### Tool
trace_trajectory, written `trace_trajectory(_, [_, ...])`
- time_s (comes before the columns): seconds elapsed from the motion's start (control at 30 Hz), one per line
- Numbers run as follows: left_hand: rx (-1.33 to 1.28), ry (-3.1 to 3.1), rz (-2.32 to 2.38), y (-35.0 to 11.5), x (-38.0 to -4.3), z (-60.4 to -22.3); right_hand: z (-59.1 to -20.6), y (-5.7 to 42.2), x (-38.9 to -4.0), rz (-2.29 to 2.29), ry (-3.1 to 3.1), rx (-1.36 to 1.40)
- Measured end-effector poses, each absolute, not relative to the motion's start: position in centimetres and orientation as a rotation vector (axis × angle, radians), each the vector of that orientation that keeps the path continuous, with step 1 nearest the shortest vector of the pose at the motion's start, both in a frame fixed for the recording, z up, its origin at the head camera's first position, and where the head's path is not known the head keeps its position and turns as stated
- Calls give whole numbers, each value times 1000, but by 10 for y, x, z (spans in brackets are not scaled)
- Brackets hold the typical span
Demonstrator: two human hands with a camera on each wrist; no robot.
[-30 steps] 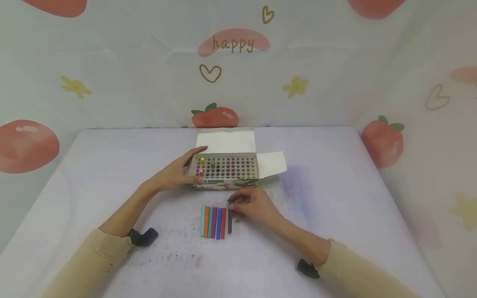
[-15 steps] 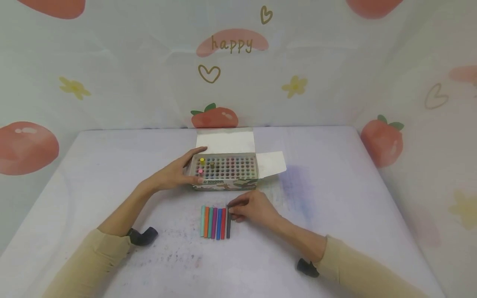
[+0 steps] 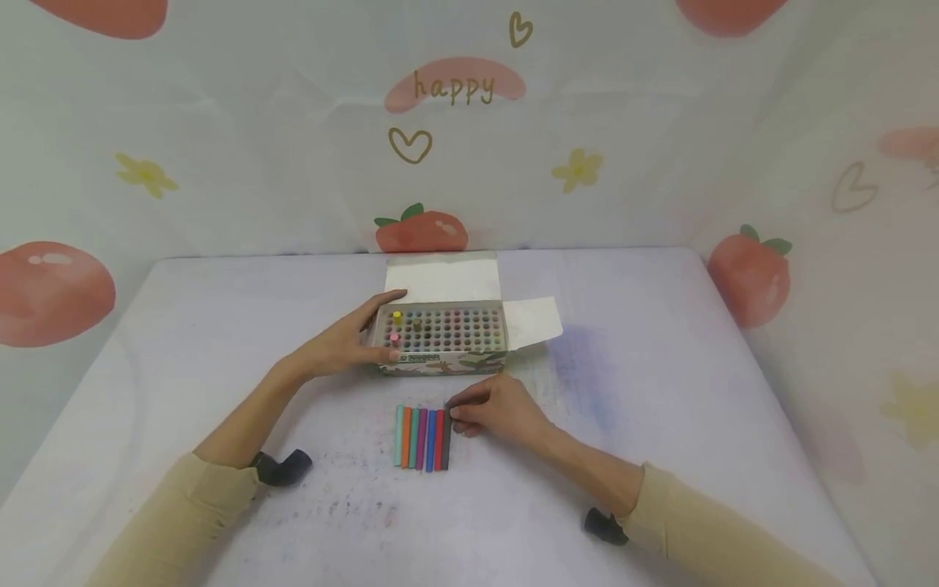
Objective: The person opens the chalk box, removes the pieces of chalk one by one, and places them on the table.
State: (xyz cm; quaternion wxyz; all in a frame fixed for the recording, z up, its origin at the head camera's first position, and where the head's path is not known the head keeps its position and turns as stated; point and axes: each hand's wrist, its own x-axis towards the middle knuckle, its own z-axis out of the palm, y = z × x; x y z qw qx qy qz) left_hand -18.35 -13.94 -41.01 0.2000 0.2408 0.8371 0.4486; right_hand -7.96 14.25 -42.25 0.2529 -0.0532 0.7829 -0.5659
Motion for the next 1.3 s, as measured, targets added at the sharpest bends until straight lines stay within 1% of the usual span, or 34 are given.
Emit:
trace_trajectory(0.13, [676,2327,1269,-139,-183,-411,-421,144,-80,-1521,2142,-201])
trace_trajectory(0.43, [674,2343,1274,-139,-184,-413,-406,146,-88,-1430,2237,-426])
trace_trajectory(0.8, [656,2338,1267,-139,-184,-410,-381,144,-99,-1459,2212,-520])
trace_trajectory(1.3, [651,2324,1291,-140,-185,-411,-357,140,-127,-1410,2342,-634])
